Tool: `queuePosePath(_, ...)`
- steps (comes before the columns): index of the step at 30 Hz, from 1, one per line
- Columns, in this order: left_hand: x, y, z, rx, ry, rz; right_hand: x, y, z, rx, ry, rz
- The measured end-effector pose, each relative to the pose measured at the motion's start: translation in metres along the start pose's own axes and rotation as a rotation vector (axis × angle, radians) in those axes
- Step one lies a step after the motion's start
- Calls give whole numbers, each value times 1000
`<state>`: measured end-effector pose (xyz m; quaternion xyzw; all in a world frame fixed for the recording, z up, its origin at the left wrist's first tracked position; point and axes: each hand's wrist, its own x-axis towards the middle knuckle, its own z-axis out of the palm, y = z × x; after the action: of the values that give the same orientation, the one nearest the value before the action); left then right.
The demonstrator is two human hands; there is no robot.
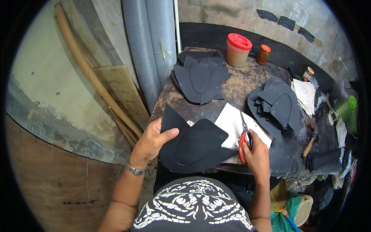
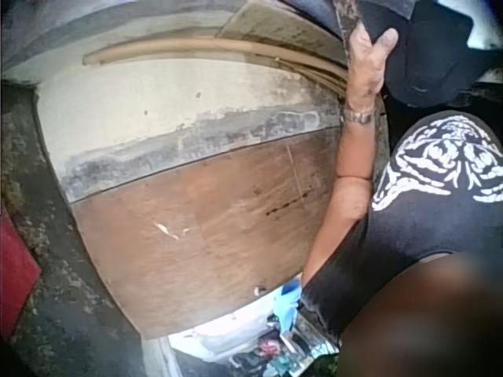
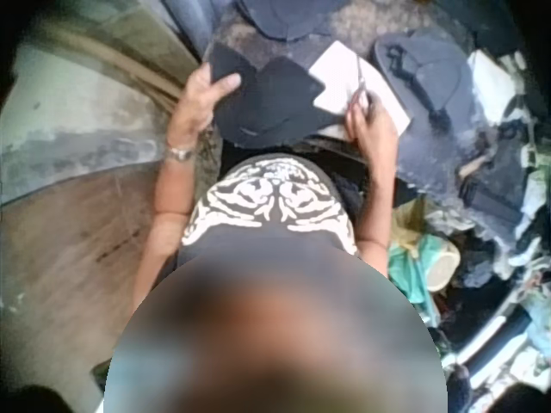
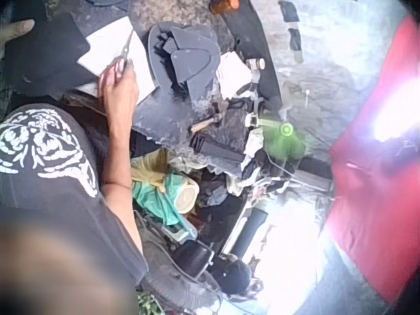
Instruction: The person uses red-handled scissors to trim the edges of black rubber pieces. They repeatedly pick up a piece, cut along its perimeter, and place it on a growing stack on the table.
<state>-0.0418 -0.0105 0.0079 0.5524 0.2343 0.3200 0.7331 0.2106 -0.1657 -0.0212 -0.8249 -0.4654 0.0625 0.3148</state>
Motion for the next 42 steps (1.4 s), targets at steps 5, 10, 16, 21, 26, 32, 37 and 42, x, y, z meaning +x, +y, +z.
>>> queuePosePath(5, 11, 1, -4, 81, -58, 54, 9, 3, -4, -298, -147, -78)
queuePosePath(10, 12, 6, 9, 135, -157, 19, 21, -31, -9, -297, -48, -289)
queuePosePath(16, 12, 17, 19, 251, -215, 38, 22, -78, 19, 1152, -693, 34)
queuePosePath(21, 5, 21, 22, 306, -133, 55, 15, -86, 30, 1519, -776, 165)
queuePosePath(26, 9, 21, 4, 65, -290, -114, 12, -83, 33, 1591, -670, 119)
queuePosePath(32, 3, -3, -10, -104, -296, -148, 15, -74, 47, 1283, -419, -49)
queuePosePath(37, 5, -2, -9, -80, -228, -196, 19, -74, 54, 1157, -365, 24)
queuePosePath(42, 16, 5, -6, -10, -212, -192, 35, -61, 39, 1473, -630, 122)
